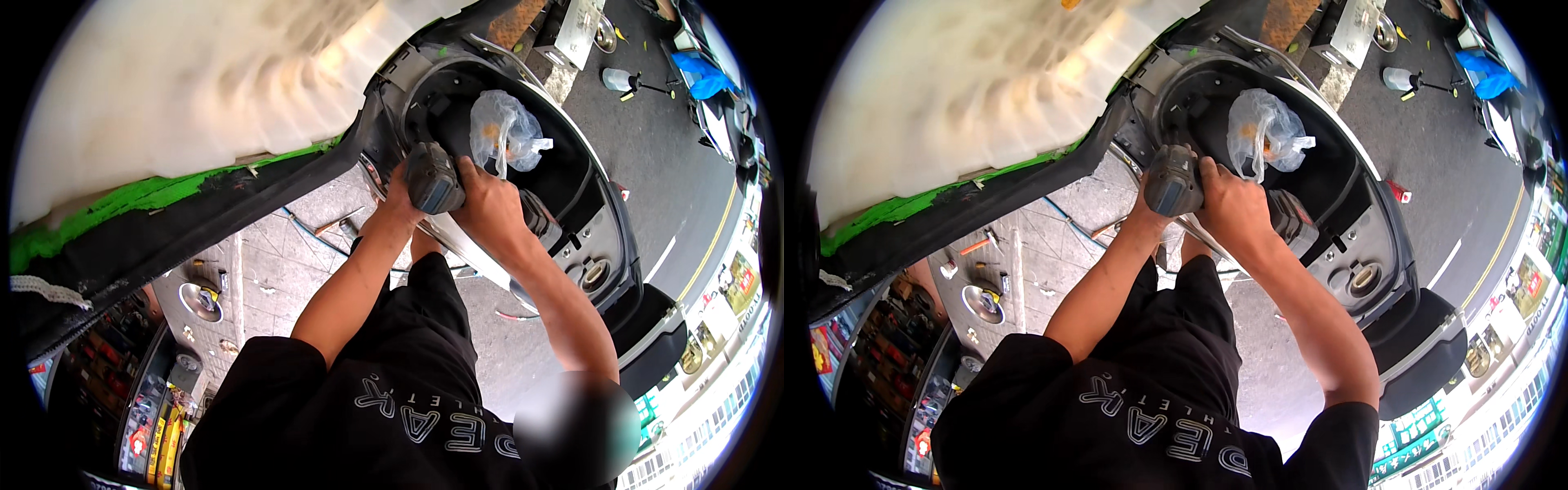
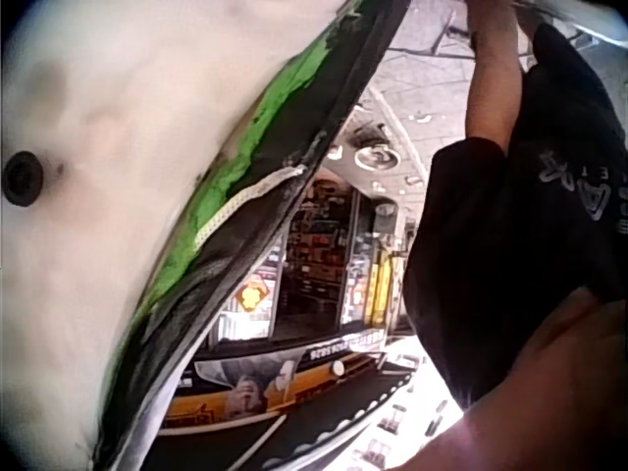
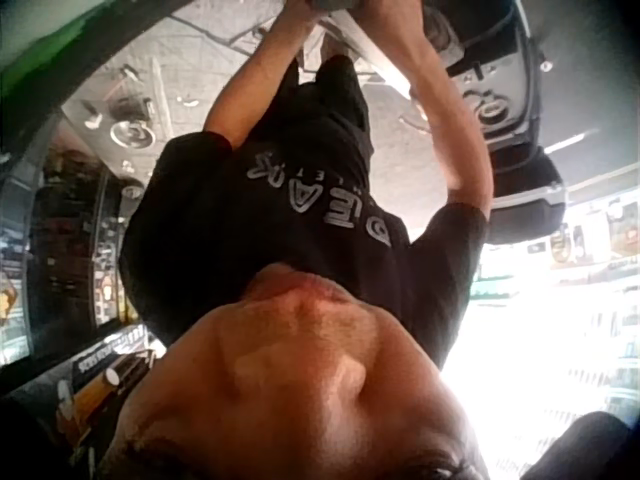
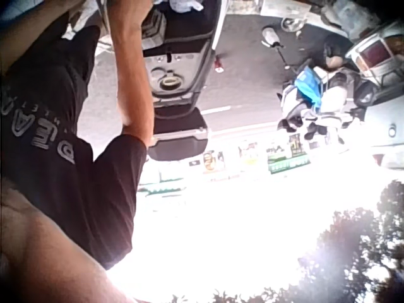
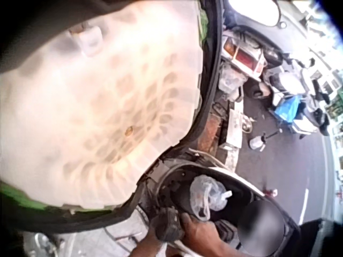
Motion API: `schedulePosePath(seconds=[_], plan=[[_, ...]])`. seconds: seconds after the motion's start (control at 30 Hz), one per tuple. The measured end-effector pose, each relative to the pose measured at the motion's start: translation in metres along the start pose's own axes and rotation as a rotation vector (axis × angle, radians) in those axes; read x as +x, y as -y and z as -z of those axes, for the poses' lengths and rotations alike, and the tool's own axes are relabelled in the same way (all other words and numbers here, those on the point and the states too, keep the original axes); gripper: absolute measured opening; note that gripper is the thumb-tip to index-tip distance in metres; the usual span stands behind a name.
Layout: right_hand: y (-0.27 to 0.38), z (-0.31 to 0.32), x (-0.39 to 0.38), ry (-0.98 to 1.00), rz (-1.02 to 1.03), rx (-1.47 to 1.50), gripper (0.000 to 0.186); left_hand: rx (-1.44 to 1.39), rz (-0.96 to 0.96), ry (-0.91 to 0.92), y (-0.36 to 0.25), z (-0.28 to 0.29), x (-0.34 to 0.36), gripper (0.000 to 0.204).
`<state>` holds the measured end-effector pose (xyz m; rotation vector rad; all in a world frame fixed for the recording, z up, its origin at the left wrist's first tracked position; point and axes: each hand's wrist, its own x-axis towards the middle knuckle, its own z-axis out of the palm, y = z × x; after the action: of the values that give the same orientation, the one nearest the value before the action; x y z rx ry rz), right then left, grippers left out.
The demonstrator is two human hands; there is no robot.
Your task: The person uses a power tool to work on the internal components inside the seat storage of a scooter.
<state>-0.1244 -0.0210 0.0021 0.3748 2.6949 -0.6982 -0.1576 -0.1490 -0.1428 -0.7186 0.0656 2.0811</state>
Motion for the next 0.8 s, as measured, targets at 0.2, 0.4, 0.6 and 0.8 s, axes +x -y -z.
schedulePosePath(seconds=[0.2,0.4,0.6,0.8], plan=[[-0.011,0.004,0.001,0.022,-0.03,0.023,0.049,-0.107,0.134,0.044,0.0,-0.012,0.004,0.029],[-0.023,0.012,0.005,-0.007,-0.05,0.12,0.051,-0.058,0.046,0.018,0.013,-0.01,0.013,0.033],[-0.036,0.013,0.018,0.007,-0.092,0.301,0.048,-0.139,0.033,-0.115,0.013,-0.03,0.031,0.037],[-0.03,0.017,0.02,-0.045,-0.04,0.225,0.049,0.058,-0.041,-0.238,0.018,-0.014,0.019,0.034]])
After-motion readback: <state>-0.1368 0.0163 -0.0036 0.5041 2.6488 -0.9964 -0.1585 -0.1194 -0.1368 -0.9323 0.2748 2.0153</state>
